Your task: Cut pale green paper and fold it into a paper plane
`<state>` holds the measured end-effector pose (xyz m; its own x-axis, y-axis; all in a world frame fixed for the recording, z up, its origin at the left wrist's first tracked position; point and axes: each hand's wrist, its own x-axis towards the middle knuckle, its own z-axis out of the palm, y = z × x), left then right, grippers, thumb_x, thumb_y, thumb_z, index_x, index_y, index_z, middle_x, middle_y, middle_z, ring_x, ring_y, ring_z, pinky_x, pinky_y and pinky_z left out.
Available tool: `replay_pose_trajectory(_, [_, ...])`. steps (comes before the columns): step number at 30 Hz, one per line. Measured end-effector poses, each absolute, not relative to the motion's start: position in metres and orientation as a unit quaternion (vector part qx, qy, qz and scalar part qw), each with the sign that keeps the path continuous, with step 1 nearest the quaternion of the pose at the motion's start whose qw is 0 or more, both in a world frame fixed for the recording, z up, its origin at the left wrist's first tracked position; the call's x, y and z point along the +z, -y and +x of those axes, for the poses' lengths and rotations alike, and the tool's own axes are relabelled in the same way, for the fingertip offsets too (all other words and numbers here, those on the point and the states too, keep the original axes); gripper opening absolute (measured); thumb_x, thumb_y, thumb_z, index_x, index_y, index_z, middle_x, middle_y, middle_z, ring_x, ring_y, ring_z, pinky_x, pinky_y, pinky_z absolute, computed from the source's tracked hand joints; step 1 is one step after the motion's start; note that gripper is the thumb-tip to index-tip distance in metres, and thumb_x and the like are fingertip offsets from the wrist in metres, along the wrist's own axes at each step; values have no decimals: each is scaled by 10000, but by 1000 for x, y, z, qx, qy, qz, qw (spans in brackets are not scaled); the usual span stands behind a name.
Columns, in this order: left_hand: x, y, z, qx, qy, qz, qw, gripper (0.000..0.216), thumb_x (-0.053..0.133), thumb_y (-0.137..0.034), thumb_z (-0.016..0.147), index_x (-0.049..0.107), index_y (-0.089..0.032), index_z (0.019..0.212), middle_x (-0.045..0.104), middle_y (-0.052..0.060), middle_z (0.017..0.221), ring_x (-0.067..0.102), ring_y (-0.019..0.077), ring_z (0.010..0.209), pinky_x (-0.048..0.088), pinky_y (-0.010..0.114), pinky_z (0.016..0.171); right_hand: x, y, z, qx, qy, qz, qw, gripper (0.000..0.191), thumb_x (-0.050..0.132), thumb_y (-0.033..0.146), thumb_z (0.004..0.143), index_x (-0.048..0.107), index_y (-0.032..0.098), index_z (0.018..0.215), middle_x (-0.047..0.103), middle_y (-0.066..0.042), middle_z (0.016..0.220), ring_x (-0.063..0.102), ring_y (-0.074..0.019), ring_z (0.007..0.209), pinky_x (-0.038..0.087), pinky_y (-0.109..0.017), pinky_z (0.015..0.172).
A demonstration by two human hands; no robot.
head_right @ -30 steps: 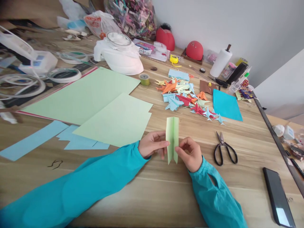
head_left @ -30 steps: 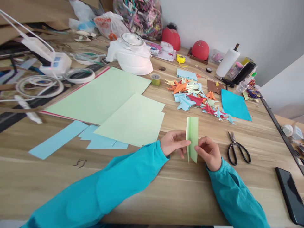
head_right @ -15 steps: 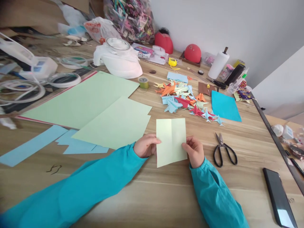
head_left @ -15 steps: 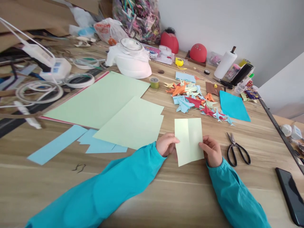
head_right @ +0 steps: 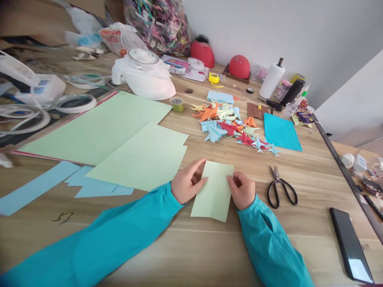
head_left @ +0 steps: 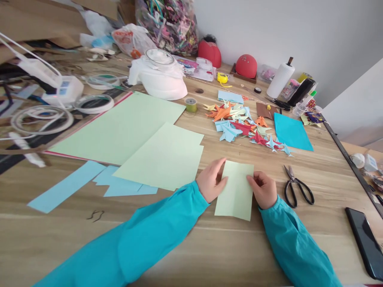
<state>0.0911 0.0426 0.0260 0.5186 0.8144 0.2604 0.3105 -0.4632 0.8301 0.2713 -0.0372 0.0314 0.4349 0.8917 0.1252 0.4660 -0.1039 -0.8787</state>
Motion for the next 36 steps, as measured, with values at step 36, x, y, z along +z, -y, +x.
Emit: replay_pose_trajectory(36, [34,-62,106,141,-215,966,3,451,438,-235,814,539,-38,1206,559,182,1084,467,285,932,391,413,763,28,31,284,-125,776,-593,174,425,415,54,860,609,214,1202,551,-65,785,494,-167,701,462,-266,595])
